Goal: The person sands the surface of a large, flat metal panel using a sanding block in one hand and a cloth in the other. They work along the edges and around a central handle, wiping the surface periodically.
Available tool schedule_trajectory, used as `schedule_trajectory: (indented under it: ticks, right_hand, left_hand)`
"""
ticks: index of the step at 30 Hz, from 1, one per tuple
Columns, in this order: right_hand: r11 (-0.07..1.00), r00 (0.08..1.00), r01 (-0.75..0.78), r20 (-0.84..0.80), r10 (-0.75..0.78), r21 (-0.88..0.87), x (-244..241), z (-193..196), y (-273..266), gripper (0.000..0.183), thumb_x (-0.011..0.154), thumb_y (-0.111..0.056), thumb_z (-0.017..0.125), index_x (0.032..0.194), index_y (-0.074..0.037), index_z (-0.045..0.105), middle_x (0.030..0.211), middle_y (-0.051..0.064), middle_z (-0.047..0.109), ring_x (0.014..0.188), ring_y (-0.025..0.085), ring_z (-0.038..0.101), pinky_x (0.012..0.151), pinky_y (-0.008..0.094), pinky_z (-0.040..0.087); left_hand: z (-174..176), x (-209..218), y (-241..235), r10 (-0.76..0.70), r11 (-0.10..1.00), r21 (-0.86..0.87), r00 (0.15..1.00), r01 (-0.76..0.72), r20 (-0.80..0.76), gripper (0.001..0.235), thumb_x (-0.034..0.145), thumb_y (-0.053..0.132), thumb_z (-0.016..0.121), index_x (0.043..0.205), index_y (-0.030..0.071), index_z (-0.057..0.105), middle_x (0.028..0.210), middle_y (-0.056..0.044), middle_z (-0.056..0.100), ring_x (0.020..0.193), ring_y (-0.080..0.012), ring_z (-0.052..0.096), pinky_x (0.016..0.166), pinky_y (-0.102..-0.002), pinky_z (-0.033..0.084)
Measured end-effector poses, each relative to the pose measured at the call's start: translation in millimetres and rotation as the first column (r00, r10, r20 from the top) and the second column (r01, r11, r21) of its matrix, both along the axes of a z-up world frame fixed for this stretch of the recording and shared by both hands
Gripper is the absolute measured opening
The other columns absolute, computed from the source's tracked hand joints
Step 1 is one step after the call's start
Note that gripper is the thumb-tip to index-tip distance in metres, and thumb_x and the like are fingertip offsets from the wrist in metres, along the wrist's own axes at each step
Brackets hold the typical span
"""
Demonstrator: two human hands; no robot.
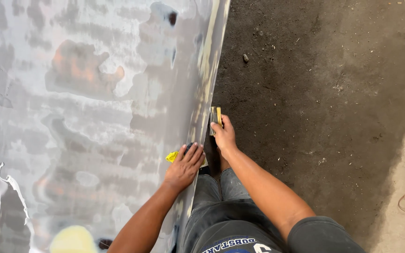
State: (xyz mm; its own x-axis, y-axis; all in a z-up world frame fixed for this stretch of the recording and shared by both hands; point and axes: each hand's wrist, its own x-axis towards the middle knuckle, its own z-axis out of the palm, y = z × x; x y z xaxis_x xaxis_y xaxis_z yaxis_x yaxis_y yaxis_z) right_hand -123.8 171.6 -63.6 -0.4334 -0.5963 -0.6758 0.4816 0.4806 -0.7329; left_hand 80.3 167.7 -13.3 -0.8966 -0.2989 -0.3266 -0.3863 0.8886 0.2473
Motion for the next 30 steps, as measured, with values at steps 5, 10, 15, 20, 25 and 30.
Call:
schedule_trajectory:
  ticks: [5,10,15,20,25,30]
  right_hand:
    - [0.996,1.000,-0.002,-0.009,0.003,0.092,-8,-9,18,0.024,0.097,-0.011,0.060,0.121,-0.009,0.061,0.099,0.001,0.066,0.082,0.009,0.061,0.069,0.028,0.051]
    - [0.992,0.996,0.060,0.059,-0.066,0.107,-36,-15,14,0.026,0.095,-0.010,0.060,0.121,-0.012,0.061,0.097,-0.001,0.067,0.079,0.008,0.061,0.068,0.027,0.051]
    - [0.996,0.997,-0.023,0.071,0.017,0.088,-49,-18,7,0.026,0.097,-0.012,0.062,0.122,-0.013,0.063,0.094,-0.003,0.064,0.078,0.006,0.057,0.066,0.026,0.048]
    - [0.998,0.997,-0.025,0.072,0.020,0.059,-36,2,-4,0.026,0.095,-0.013,0.061,0.122,-0.013,0.061,0.093,-0.004,0.065,0.079,0.006,0.058,0.066,0.026,0.049]
    - [0.997,0.999,-0.039,-0.017,0.041,0.071,-12,14,14,0.024,0.095,-0.013,0.061,0.119,-0.013,0.061,0.092,-0.003,0.064,0.076,0.007,0.057,0.063,0.026,0.047]
    - [0.997,0.999,-0.032,0.018,0.031,0.064,21,10,62,0.023,0.094,-0.013,0.062,0.117,-0.012,0.063,0.090,-0.001,0.064,0.075,0.008,0.059,0.062,0.027,0.049]
  left_hand:
    - [-9,-86,-90,0.016,0.980,-0.197,1.000,-0.016,0.000,0.056,0.095,0.019,0.048,0.150,0.011,0.048,0.163,-0.012,0.036,0.153,-0.0308,0.027,0.123,-0.056,0.018]
    - [-15,-189,-197,0.124,0.976,-0.190,0.989,-0.107,0.080,0.062,0.093,0.016,0.049,0.155,0.019,0.043,0.167,-0.007,0.026,0.155,-0.0283,0.020,0.124,-0.056,0.010]
    - [-15,-220,-229,0.276,0.936,-0.230,0.961,-0.268,0.004,0.051,0.102,0.017,0.044,0.153,0.018,0.046,0.169,-0.007,0.028,0.158,-0.0285,0.018,0.127,-0.056,0.008]
    - [-14,-179,-178,0.203,0.924,-0.327,0.979,-0.197,-0.018,0.057,0.098,0.018,0.044,0.155,0.014,0.044,0.167,-0.011,0.029,0.155,-0.0319,0.020,0.124,-0.055,0.011]
    - [-8,-116,-95,0.164,0.936,-0.319,0.986,-0.149,0.021,0.061,0.095,0.021,0.047,0.155,0.011,0.043,0.167,-0.011,0.030,0.155,-0.0312,0.021,0.124,-0.053,0.014]
    - [0,-50,-12,0.211,0.946,-0.254,0.977,-0.203,0.006,0.061,0.094,0.018,0.047,0.154,0.012,0.043,0.165,-0.007,0.033,0.155,-0.0275,0.023,0.125,-0.050,0.016]
